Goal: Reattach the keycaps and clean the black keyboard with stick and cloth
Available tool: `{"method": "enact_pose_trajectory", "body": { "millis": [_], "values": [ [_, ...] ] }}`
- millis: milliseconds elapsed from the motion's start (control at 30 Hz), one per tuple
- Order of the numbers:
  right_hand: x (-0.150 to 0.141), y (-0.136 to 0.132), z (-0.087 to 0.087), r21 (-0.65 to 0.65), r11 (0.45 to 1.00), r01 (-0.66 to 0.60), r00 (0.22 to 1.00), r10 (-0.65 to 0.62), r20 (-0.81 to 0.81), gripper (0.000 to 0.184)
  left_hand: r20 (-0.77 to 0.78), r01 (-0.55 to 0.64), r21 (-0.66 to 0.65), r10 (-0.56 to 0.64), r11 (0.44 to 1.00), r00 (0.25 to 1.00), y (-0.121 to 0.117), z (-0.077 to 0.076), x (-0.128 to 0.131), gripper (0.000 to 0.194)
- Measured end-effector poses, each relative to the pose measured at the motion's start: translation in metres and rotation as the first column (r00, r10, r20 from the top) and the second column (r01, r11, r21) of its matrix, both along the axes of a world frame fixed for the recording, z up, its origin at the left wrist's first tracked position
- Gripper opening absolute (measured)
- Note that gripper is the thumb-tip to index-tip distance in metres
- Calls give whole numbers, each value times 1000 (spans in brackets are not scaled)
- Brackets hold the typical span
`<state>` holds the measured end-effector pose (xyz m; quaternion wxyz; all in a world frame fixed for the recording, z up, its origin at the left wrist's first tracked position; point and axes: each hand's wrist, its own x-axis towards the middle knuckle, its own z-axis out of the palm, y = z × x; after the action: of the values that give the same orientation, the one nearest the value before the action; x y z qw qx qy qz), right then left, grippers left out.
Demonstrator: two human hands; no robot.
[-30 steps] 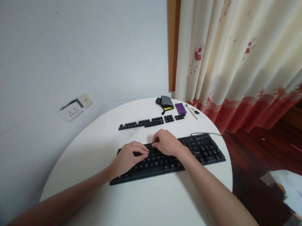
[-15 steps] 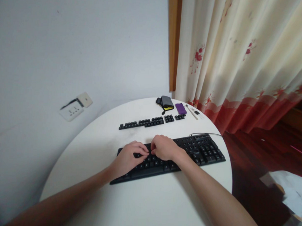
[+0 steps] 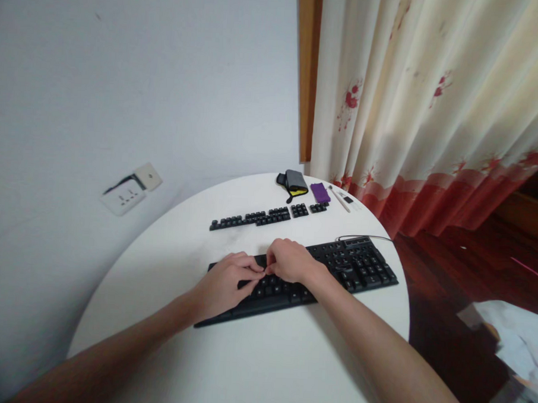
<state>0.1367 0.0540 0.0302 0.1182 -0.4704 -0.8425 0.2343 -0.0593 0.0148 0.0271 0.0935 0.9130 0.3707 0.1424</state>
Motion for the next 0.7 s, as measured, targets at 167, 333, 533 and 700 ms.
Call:
{"method": "enact_pose_trajectory", "body": {
  "millis": [167,333,533,700],
  "values": [
    [-1,8,-9,3,998,58,998,-58,37,19,-59,-9,27,10,1000,998,-3,-1,2,20],
    [-3,9,-14,17,997,80,993,-81,84,24,-65,-19,37,21,999,998,-4,-3,2,20],
    [5,12,-12,-36,998,46,999,-47,-20,20,18,-43,-5,43,999,999,-6,-3,-1,29],
    [17,23,-10,55,970,236,964,-227,-140,18,-108,-43,-81,34,996,994,-7,-19,-5,108]
  ]
}}
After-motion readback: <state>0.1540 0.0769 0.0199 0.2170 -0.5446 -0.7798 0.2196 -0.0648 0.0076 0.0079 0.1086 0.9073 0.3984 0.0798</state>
